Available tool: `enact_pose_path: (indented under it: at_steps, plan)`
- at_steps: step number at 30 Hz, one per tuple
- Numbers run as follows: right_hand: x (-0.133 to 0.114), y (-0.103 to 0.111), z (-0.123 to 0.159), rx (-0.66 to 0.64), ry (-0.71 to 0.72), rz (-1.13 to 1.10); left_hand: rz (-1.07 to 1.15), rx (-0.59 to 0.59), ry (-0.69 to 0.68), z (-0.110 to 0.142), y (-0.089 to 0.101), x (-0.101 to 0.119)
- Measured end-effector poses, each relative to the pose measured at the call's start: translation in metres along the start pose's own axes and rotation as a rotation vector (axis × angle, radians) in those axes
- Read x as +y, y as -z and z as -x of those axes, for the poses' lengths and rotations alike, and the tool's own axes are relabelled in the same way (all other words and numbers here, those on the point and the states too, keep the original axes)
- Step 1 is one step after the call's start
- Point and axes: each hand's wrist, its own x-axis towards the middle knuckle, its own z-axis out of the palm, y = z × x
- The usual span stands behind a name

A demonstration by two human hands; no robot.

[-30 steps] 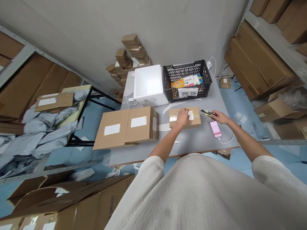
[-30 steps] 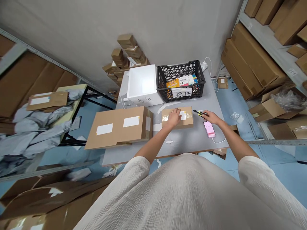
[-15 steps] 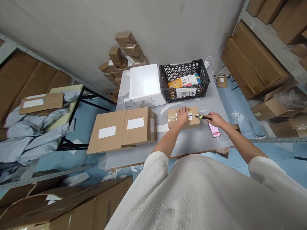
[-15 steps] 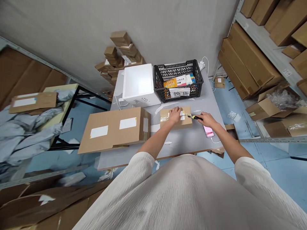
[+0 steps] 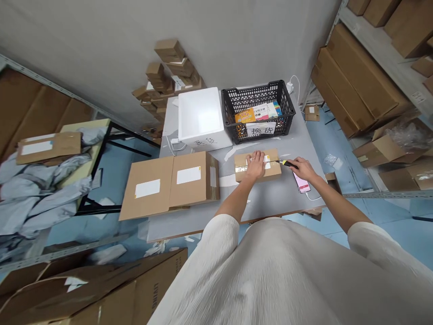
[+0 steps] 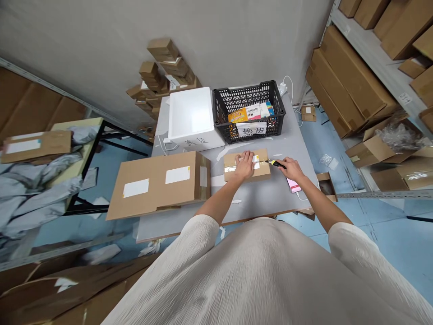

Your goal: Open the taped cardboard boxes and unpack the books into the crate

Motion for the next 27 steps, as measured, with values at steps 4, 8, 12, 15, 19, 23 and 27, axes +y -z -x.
enact_pose_path:
  at_steps: [4, 8, 12, 15, 19, 23, 27]
  plan:
    - [0.017, 0.002, -0.002, 0.092, -0.083, -0.017, 0.003, 0.003, -0.003, 0.003, 0.001, 0.001]
    - [0.027, 0.005, -0.009, 0.155, -0.146, -0.086, 0.014, 0.003, 0.009, 0.003, 0.001, 0.003]
    - [0.021, 0.006, -0.017, 0.139, -0.123, -0.144, 0.029, -0.017, 0.014, 0.004, 0.004, 0.003]
    - [0.006, 0.007, -0.028, 0.132, -0.086, -0.187, 0.042, -0.013, 0.021, 0.017, 0.008, -0.003]
    - [-0.023, 0.007, -0.059, 0.083, 0.040, -0.228, 0.056, 0.009, 0.079, 0.051, 0.009, -0.018]
    - [-0.055, 0.003, -0.099, -0.015, 0.146, -0.162, 0.065, 0.014, 0.147, 0.089, 0.006, -0.028]
    - [-0.074, -0.003, -0.127, -0.110, 0.174, -0.062, 0.049, 0.029, 0.199, 0.108, 0.007, -0.029]
